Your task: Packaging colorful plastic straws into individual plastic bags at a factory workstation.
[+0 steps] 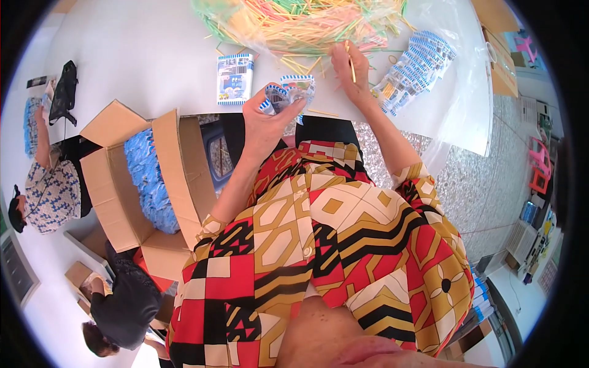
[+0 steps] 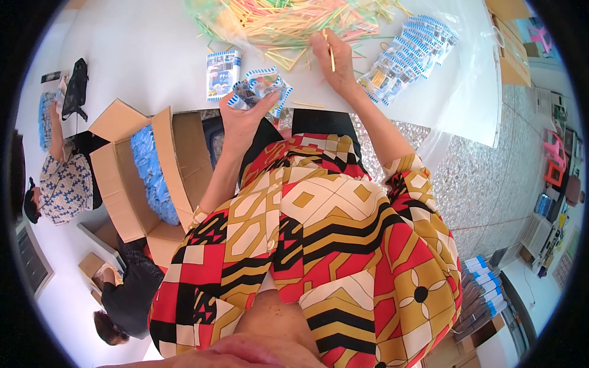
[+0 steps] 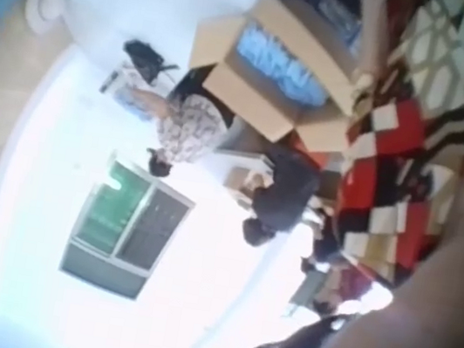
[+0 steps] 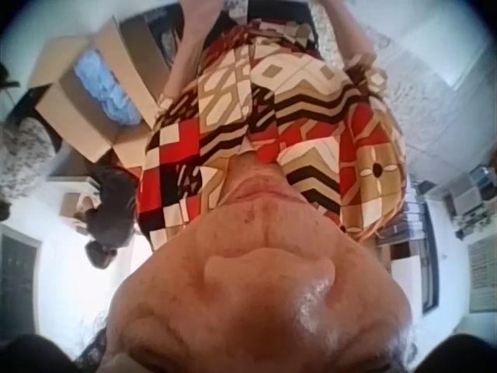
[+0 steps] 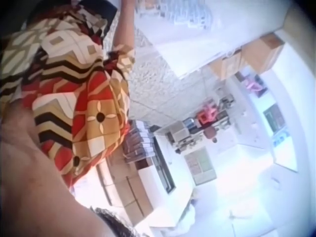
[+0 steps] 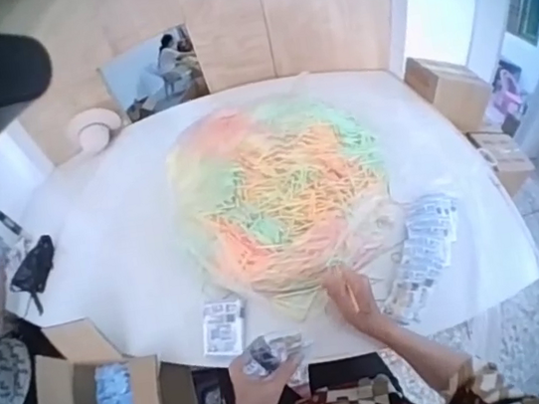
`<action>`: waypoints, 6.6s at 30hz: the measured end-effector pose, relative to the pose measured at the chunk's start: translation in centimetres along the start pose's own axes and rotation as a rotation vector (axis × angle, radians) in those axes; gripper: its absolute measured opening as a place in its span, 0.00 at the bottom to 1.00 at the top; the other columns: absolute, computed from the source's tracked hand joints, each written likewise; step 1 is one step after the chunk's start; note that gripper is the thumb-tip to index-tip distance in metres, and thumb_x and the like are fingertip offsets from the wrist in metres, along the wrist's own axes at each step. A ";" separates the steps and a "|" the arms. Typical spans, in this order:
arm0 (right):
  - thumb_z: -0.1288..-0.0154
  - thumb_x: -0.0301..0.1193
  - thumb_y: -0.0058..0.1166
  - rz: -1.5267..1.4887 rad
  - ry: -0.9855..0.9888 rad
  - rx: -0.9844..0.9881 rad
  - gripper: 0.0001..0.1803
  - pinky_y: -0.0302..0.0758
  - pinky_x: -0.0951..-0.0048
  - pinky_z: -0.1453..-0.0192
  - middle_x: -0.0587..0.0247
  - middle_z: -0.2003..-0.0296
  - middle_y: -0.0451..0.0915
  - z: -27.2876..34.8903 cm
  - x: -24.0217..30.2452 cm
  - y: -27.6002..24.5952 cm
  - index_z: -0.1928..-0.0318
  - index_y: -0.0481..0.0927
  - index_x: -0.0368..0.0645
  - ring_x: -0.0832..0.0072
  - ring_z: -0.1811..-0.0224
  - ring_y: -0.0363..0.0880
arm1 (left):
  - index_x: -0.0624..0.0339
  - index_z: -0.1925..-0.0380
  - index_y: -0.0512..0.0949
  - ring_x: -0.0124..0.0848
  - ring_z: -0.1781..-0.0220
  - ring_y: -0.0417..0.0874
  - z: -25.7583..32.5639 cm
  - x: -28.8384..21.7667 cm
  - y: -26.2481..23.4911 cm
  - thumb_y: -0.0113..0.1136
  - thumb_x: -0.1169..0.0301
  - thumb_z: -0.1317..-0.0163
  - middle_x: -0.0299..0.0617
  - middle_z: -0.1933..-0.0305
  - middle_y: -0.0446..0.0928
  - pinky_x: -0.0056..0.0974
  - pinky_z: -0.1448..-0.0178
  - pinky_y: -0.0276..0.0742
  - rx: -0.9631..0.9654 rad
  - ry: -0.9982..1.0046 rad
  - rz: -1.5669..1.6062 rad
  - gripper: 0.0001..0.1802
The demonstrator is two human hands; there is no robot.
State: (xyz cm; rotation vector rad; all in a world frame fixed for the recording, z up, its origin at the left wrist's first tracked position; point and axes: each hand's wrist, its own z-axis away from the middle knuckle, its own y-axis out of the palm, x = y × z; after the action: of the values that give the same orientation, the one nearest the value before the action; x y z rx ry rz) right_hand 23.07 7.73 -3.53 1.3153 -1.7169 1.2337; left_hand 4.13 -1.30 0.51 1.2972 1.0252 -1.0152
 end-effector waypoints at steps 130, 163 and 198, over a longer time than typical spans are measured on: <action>0.42 0.17 0.53 -0.264 -0.022 0.256 0.08 0.76 0.81 0.64 0.65 0.66 0.78 -1.3 14.4 -0.8 0.61 0.77 0.35 0.83 0.68 0.77 | 0.65 0.82 0.71 0.16 0.79 0.61 -1.0 0.4 -5.5 0.71 0.72 0.52 0.32 0.84 0.69 0.28 0.79 0.58 -0.024 0.236 -0.398 0.15; 0.39 0.22 0.53 -0.004 -0.092 0.545 0.10 0.72 0.82 0.61 0.67 0.59 0.79 0.2 10.4 0.1 0.56 0.79 0.40 0.83 0.63 0.74 | 0.64 0.71 0.80 0.16 0.73 0.74 -0.2 -2.0 -4.1 0.68 0.75 0.50 0.33 0.73 0.80 0.26 0.69 0.71 0.122 0.072 -0.069 0.08; 0.43 0.24 0.56 0.159 0.030 -0.023 0.14 0.70 0.82 0.64 0.70 0.59 0.76 4.1 7.8 -3.7 0.54 0.75 0.43 0.84 0.67 0.69 | 0.69 0.66 0.81 0.21 0.73 0.79 -0.7 -0.4 0.0 0.66 0.73 0.47 0.40 0.71 0.81 0.29 0.68 0.76 0.161 -0.170 0.003 0.10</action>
State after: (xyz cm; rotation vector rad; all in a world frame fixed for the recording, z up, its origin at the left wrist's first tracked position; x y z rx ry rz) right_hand 24.53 0.89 3.04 1.1592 -1.8379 1.3110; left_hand 4.01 -0.55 0.85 1.3163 0.8258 -1.2041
